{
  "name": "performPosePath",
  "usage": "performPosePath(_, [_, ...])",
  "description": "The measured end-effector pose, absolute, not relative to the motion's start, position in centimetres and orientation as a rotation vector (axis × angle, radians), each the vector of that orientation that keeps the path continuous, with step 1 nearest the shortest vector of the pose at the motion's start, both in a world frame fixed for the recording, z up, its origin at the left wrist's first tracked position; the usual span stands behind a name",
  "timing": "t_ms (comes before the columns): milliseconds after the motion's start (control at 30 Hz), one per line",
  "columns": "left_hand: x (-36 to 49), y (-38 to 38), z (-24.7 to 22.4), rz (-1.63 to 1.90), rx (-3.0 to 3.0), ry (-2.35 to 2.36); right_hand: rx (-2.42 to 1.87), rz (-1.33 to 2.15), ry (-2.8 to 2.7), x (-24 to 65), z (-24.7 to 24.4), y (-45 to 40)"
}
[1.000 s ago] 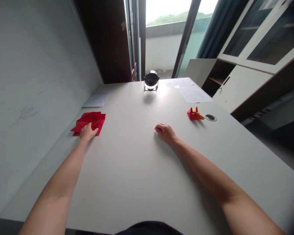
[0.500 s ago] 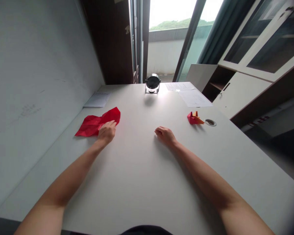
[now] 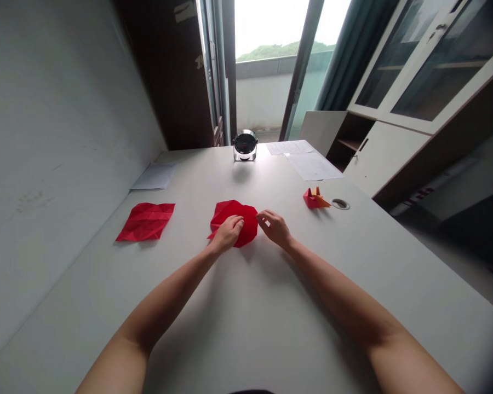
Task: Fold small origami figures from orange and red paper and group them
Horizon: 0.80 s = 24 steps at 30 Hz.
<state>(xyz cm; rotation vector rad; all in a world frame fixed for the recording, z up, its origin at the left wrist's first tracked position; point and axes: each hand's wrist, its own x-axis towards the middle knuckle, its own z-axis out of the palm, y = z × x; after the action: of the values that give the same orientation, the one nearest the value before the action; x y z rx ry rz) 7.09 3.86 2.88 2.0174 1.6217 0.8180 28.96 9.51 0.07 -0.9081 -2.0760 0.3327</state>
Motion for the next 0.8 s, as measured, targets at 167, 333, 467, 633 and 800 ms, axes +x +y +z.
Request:
performPosePath(167, [5.2,5.7,2.8,0.707,2.126,1.725,-0.893,0.244,-2.131,28.9,-0.2,9.8])
performPosePath(333, [4.1,4.6,-0.4,0.507,2.423,1.716,-0.814,0.23,-2.179,28.5,0.5,9.2])
performPosePath(467, [4.0,4.0,-0.8,0.764,2.513,1.737,-0.74,0.323,-2.205,27.7,1.1,7.8])
performPosePath(633, [3.5,5.6,0.1,1.009,2.477,1.826,-0.607,0.385,-2.424,26.9,0.2,7.3])
performPosePath(800, [3.9,7.2,0.7,0.933,2.481,1.89,-0.776,0.293,-2.562,27.3,-1.2,8.4])
